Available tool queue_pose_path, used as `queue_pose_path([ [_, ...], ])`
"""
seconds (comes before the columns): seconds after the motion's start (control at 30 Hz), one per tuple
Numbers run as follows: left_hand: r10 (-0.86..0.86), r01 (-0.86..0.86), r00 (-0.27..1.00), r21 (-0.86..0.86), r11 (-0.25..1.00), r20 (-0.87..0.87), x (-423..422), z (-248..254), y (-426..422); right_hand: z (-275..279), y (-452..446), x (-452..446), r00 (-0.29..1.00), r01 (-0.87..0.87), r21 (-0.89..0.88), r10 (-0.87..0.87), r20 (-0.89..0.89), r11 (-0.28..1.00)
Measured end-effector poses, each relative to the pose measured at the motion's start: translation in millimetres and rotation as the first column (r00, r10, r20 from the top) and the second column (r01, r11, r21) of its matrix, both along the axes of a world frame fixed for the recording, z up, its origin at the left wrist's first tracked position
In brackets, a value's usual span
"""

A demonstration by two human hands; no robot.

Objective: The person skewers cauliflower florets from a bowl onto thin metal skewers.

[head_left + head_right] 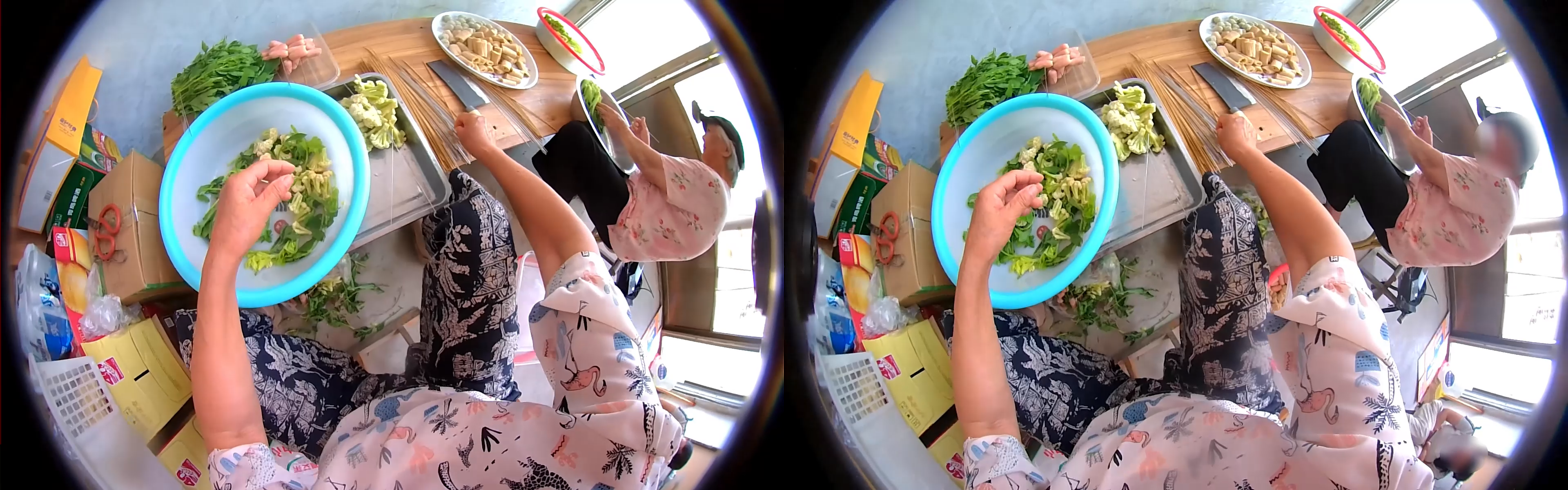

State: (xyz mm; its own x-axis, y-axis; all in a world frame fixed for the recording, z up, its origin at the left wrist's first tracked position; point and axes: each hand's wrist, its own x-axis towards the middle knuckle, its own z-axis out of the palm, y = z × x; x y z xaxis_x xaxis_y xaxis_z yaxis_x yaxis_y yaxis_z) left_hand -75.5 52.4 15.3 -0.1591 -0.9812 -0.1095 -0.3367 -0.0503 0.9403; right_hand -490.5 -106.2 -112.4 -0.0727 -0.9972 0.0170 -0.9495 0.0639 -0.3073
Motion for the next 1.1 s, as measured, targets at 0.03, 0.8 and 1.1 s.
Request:
queue_pose_path([
  [0.03, 0.012, -0.012, 1.0, -0.024, 1.0, -0.008, -0.4, -1.8, -0.8, -3.4, -3.6, 0.2, 0.997, 0.022, 0.0, -0.022, -0.08, 1.0],
  [0.8, -0.023, 0.023, 0.997, -0.01, 1.0, 0.07, -7.3, 10.2, 2.5, 59.9, -20.5, -31.8, 0.982, -0.189, 0.096, 0.185, 0.049, 0.977],
  [1.1, 0.04, -0.039, 0.95, 0.012, 0.999, -0.31, 12.9, 6.6, -1.3, 178.4, 93.1, 8.6, 0.567, -0.341, 0.47, -0.22, 0.793, 0.814],
])
